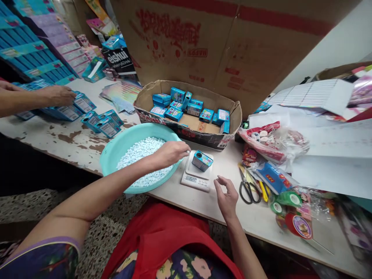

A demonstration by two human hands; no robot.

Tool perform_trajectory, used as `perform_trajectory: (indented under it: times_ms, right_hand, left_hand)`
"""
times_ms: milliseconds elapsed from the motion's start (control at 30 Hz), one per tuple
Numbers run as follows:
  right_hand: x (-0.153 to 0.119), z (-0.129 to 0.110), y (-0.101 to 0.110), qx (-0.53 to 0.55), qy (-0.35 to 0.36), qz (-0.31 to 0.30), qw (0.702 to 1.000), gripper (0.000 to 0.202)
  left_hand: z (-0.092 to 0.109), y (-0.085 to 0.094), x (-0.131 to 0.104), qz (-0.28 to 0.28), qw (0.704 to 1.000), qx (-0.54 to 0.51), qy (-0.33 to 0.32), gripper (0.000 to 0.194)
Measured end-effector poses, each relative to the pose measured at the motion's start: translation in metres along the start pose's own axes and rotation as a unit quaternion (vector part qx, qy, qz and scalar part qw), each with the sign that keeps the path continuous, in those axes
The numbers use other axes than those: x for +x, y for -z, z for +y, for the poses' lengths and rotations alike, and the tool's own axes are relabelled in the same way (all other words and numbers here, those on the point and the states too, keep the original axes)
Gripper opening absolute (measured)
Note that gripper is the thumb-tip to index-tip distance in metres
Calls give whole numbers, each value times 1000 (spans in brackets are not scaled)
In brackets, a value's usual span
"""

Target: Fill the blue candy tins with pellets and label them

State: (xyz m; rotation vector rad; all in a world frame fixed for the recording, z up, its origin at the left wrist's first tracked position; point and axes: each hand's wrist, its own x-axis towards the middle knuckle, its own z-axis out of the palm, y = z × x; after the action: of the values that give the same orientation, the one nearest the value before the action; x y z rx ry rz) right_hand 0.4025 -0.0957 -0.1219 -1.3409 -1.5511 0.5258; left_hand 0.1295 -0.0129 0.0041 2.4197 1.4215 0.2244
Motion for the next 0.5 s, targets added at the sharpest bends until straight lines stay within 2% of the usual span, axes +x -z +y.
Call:
perform_trajectory:
  times_ms: [67, 133, 267, 333, 400, 467, 500]
  right_hand:
    - [4, 0, 2, 3, -9, 1, 1000, 18]
    - [5, 2, 3, 1, -22, 6, 1000, 19]
    - [6, 8, 7, -14, -35, 17, 999, 19]
    - [20, 7, 9, -27, -25, 29, 999, 18]
    - [50, 1, 11, -49, 8, 54, 997, 18]
    - [98, -10, 9, -78, 64, 82, 992, 20]
    - [127, -16, 5, -92, 93, 87, 988, 22]
  left_hand:
    - [18, -6, 30, -39, 998, 39, -20, 28]
    - [24, -14, 50, -76, 995, 57, -29, 25]
    - [14, -20, 62, -64, 996, -2, -61, 27]
    - [10, -20, 61, -42, 995, -27, -87, 26]
    - [9, -24, 61, -44, 991, -25, -124, 33]
    - [11, -30, 60, -82, 985, 4, -149, 44]
    - [13, -33, 60, -106, 983, 19, -151, 43]
